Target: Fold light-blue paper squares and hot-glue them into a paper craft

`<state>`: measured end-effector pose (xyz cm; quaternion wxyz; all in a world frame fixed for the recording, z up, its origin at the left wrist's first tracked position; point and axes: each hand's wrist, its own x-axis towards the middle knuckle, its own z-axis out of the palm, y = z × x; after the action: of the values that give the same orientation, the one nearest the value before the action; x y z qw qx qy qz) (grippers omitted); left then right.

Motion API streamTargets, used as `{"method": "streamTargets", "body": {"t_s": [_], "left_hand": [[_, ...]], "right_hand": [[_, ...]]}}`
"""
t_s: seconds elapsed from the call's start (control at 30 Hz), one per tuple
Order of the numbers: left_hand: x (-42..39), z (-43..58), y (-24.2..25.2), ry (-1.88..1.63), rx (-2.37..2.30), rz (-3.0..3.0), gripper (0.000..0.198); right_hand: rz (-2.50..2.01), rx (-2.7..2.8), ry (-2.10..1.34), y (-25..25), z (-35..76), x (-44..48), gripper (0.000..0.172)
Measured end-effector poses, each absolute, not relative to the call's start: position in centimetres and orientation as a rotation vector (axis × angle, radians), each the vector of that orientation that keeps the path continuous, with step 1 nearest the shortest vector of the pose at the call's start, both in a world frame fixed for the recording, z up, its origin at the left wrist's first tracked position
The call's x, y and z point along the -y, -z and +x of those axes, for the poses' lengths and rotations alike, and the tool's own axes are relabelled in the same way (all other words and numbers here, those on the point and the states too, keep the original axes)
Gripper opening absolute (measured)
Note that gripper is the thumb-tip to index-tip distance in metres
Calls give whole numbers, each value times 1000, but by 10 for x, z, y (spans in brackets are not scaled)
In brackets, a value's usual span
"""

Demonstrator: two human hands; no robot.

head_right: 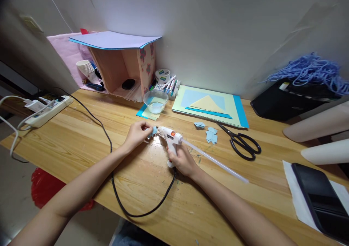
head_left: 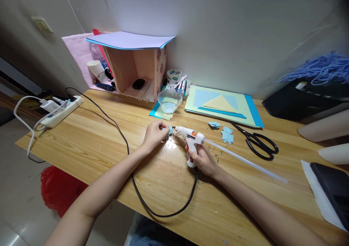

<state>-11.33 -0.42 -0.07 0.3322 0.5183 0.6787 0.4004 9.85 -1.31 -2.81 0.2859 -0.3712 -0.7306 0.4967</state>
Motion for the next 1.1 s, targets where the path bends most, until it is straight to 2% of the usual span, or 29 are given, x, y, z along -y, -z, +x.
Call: {"method": "streamTargets", "body": {"t_s": [1.1], "left_hand": [[2,-116,-2,-1063,-1833,1398,18]], "right_hand": [[-1007,1921,-1341,27,98,12,23]]}}
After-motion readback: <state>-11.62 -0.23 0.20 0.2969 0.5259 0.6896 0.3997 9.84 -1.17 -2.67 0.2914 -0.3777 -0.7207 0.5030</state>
